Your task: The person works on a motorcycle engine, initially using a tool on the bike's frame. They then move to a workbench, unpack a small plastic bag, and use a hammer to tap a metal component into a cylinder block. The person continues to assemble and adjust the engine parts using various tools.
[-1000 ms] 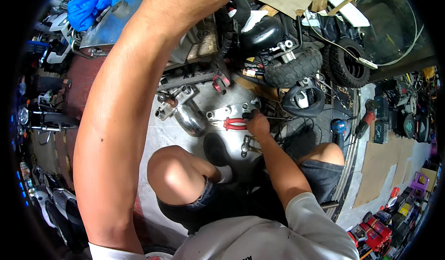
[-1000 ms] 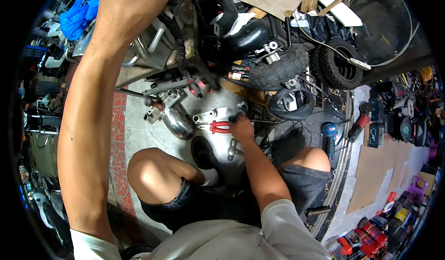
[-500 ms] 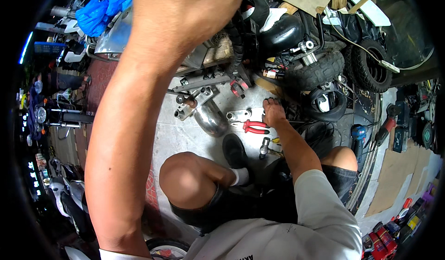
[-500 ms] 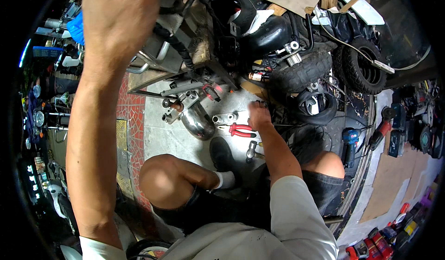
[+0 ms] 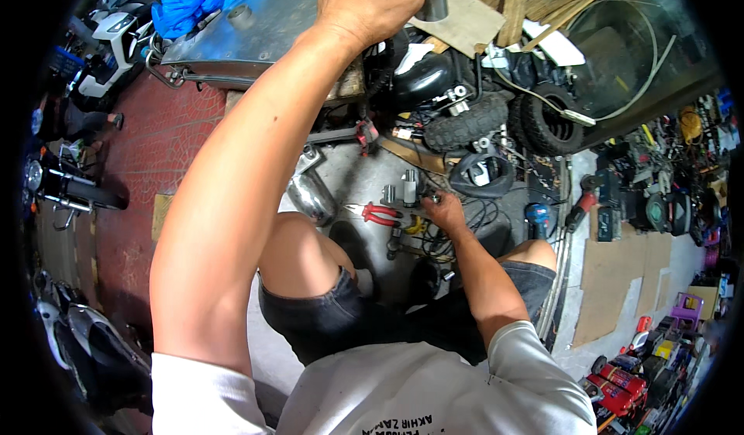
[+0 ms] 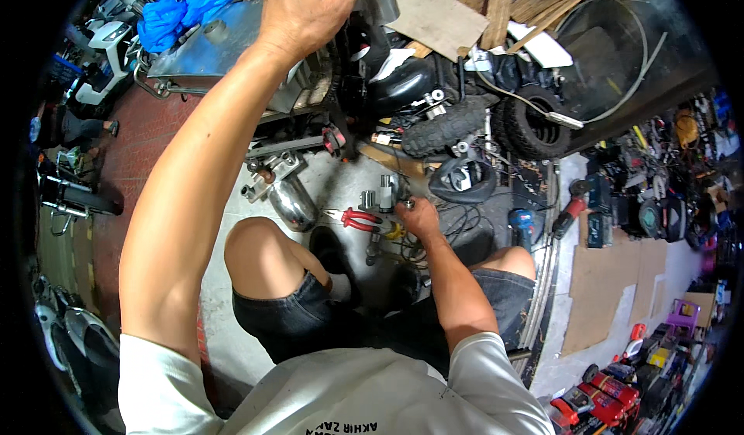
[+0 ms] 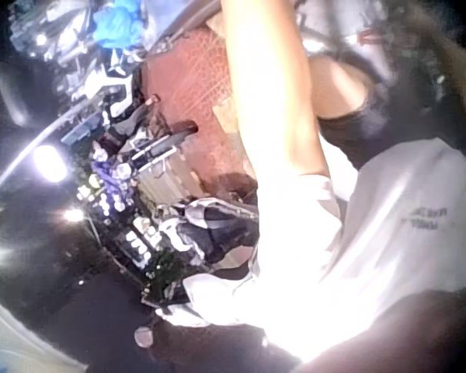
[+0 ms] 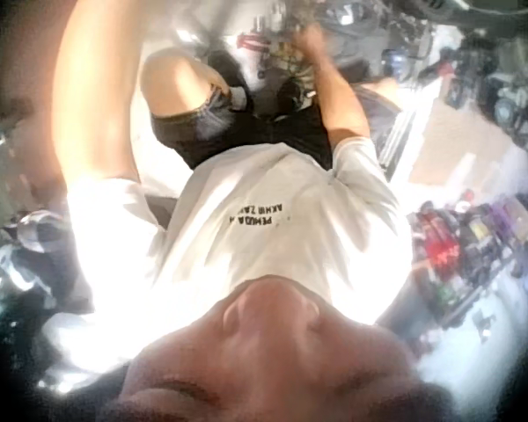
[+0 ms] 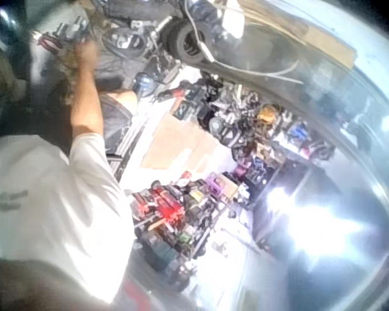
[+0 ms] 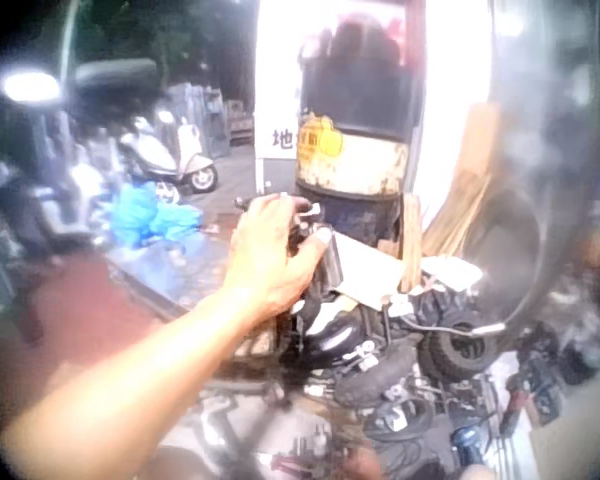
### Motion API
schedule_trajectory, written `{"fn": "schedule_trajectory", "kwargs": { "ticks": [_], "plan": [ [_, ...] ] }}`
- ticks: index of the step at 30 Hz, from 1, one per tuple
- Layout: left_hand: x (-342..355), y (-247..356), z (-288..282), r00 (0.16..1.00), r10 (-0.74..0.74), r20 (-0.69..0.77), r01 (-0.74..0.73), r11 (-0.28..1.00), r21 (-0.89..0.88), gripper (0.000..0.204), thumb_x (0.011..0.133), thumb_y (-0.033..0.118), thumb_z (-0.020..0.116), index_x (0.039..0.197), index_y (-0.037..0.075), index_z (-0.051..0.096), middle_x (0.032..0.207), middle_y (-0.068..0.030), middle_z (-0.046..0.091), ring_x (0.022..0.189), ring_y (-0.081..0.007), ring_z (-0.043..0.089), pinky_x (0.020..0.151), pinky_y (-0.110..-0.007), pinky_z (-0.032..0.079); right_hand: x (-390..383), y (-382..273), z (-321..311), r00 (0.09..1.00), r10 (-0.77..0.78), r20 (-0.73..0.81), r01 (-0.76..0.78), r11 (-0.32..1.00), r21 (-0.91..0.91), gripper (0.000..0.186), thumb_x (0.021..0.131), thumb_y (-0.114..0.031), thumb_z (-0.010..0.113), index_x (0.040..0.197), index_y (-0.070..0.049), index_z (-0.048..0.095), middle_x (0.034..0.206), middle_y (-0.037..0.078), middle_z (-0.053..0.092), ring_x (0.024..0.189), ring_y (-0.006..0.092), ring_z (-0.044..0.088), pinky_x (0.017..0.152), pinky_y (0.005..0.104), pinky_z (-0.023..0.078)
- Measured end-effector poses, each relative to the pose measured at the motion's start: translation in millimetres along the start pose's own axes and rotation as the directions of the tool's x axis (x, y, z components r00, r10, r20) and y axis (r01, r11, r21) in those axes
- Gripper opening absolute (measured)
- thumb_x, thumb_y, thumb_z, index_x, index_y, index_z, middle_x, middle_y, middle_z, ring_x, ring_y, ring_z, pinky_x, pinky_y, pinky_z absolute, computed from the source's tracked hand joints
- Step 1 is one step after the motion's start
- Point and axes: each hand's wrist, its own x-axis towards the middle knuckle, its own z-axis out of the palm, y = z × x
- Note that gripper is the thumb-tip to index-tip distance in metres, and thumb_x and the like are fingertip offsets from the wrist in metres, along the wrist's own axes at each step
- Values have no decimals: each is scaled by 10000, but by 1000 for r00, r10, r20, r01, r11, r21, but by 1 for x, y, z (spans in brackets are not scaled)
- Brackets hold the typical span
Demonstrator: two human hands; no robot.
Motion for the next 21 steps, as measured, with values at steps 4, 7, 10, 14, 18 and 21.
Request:
{"fn": "schedule_trajectory", "kwargs": {
  "ticks": [4,7,10,14,18,21],
  "plan": [
    [-2,2,-18,959,205,-193,-177,972,152,403,969,382,674,1186,43,688,1118,-177,700,1088,-371,645,960,-454,511,-30,-27,-82,999,13,-38,-13,1000,-10,453,862,-407,742,958,35,729,771,210,715,787,358,711,753,453,530],
    [-44,18,-38,990,132,-58,-137,986,-93,237,956,232,710,1107,50,708,1076,-131,707,1046,-321,634,948,-407,494,-70,-74,-168,992,25,124,-38,994,102,463,871,-415,724,979,35,737,833,240,730,860,339,726,818,441,542],
    [-97,74,-56,885,-189,425,361,855,-372,231,979,208,684,929,-15,717,754,-76,670,745,-115,602,701,-296,497,-101,-78,-239,990,-63,125,10,924,381,300,929,-294,716,911,6,714,751,16,650,749,104,558,694,287,458],
    [-141,73,-48,522,-281,805,804,478,-354,456,1007,449,661,962,-1,719,840,-55,715,791,-125,664,704,-312,531,-126,-131,-308,979,-203,9,151,756,637,251,941,-242,662,868,-4,693,765,-44,620,744,62,526,683,255,397],
    [-143,106,-58,243,106,964,968,-92,-234,591,1017,581,584,1049,-3,663,863,-130,706,707,-246,743,544,-352,628,-136,-158,-352,973,-226,-49,201,726,658,349,980,-307,591,782,-28,661,670,5,585,622,91,504,588,285,382],
    [-153,112,-44,217,-58,974,959,-172,-224,378,983,394,711,1010,22,649,844,-127,700,630,-231,726,431,-300,531,-129,-186,-363,986,-134,-101,167,744,647,489,1031,-470,573,762,-65,623,579,31,546,405,128,448,389,284,338]
  ]
}}
